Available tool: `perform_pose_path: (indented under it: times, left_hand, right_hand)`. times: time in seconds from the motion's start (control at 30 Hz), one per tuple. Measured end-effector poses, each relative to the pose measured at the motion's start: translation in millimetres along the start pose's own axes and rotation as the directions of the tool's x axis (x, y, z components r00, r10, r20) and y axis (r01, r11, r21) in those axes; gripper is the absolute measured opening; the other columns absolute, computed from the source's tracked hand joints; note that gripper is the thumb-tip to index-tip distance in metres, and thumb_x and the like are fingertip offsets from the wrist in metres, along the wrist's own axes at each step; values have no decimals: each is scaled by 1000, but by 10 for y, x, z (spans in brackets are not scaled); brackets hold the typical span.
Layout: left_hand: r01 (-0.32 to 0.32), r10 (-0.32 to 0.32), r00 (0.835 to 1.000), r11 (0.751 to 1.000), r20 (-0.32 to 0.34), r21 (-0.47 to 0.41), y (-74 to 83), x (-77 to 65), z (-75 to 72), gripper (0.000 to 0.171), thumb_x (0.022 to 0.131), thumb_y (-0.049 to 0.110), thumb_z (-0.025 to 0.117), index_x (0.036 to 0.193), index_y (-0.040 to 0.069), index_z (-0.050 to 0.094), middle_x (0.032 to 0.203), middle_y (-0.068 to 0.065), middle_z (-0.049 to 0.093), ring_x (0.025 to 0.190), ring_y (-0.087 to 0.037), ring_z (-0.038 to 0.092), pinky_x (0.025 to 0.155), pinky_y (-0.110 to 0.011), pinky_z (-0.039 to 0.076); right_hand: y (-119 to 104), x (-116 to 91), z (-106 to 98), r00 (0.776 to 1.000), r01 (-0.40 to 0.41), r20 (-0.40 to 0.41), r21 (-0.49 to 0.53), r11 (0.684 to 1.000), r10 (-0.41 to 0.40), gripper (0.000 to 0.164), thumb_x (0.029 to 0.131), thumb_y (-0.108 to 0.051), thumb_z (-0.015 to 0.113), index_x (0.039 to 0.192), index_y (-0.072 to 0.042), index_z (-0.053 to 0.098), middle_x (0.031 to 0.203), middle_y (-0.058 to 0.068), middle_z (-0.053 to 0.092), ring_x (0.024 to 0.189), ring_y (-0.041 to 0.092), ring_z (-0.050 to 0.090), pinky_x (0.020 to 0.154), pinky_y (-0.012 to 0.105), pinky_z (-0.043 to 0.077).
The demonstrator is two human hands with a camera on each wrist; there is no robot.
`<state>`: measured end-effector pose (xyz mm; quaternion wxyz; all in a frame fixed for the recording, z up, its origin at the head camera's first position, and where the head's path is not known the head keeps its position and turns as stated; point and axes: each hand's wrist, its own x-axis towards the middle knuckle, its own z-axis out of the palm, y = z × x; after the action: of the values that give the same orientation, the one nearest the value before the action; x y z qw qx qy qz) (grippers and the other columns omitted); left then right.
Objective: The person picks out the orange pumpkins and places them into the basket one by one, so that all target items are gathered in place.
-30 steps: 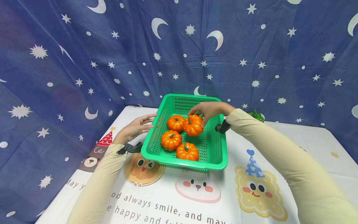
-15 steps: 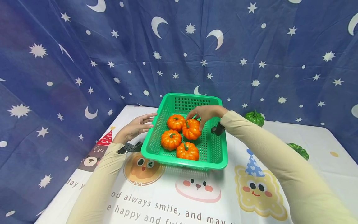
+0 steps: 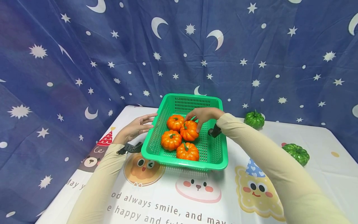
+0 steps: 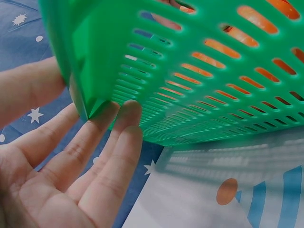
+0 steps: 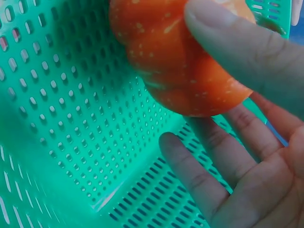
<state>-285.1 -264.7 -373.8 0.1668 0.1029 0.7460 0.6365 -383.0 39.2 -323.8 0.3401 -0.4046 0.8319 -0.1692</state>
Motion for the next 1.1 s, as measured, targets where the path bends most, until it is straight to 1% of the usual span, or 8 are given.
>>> perform_pose_path:
  times: [0.13, 0.27, 0.4, 0.5, 0.63, 0.77, 0.9, 1.1]
  left_hand:
    - [-1, 1, 1000, 1000, -3, 1, -5, 4, 1, 63, 93, 1, 52, 149, 8, 24, 150, -19, 26, 130, -27, 36, 92, -22, 48]
    - [-3, 3, 1000, 1000, -2, 4, -11, 7, -1, 63, 93, 1, 52, 149, 8, 25, 150, -19, 27, 132, -30, 35, 95, -25, 47]
    - [-2, 2, 1000, 1000, -2, 6, -9, 8, 4, 63, 93, 1, 52, 149, 8, 25, 151, -19, 26, 133, -30, 34, 98, -28, 46]
    - [-1, 1, 1000, 1000, -6, 9, -6, 6, 6, 63, 92, 1, 52, 149, 8, 25, 150, -20, 27, 128, -24, 39, 94, -24, 47]
    - [-1, 1, 1000, 1000, -7, 13, -6, 2, 4, 63, 92, 1, 52, 149, 8, 25, 149, -20, 28, 122, -20, 42, 90, -21, 48]
    - [-1, 1, 1000, 1000, -3, 19, -9, 2, -2, 63, 93, 3, 52, 149, 9, 25, 150, -19, 28, 122, -21, 43, 94, -25, 47]
    - [-2, 2, 1000, 1000, -1, 20, -13, 3, -5, 62, 93, 3, 52, 149, 9, 26, 150, -19, 28, 119, -18, 45, 95, -27, 47]
    - [-9, 9, 1000, 1000, 0, 5, -16, 7, -5, 62, 93, 1, 52, 149, 8, 26, 150, -19, 27, 115, -14, 48, 90, -21, 49]
  right_hand:
    - [29, 24, 15, 1000, -18, -14, 33, 999, 18, 69, 71, 6, 77, 133, -2, 48, 144, 17, 42, 133, 38, 39, 105, 41, 42]
    - [51, 45, 24, 999, -39, -16, 70, 997, 40, 67, 70, 7, 76, 130, -1, 47, 144, 19, 41, 134, 37, 37, 108, 44, 38]
    - [81, 61, 28, 999, -45, -22, 91, 995, 47, 64, 70, 7, 77, 127, -1, 48, 143, 19, 41, 135, 34, 36, 110, 45, 34]
    - [90, 60, 28, 998, -53, -29, 94, 994, 56, 64, 69, 7, 77, 126, -1, 47, 144, 19, 40, 134, 35, 37, 109, 45, 36]
    - [95, 59, 39, 994, -93, -45, 78, 993, 96, 66, 70, 5, 77, 128, -2, 46, 145, 20, 38, 133, 37, 39, 105, 43, 41]
    - [119, 60, 54, 989, -124, -73, 63, 990, 128, 67, 69, 4, 78, 128, -3, 46, 145, 21, 38, 131, 38, 41, 102, 41, 44]
    - [150, 66, 67, 988, -125, -88, 55, 991, 129, 65, 68, 5, 79, 125, -3, 47, 143, 22, 41, 129, 38, 44, 100, 41, 46]
    - [171, 83, 87, 992, -102, -69, 61, 993, 106, 66, 68, 3, 79, 126, -4, 48, 142, 22, 41, 130, 38, 43, 101, 42, 46]
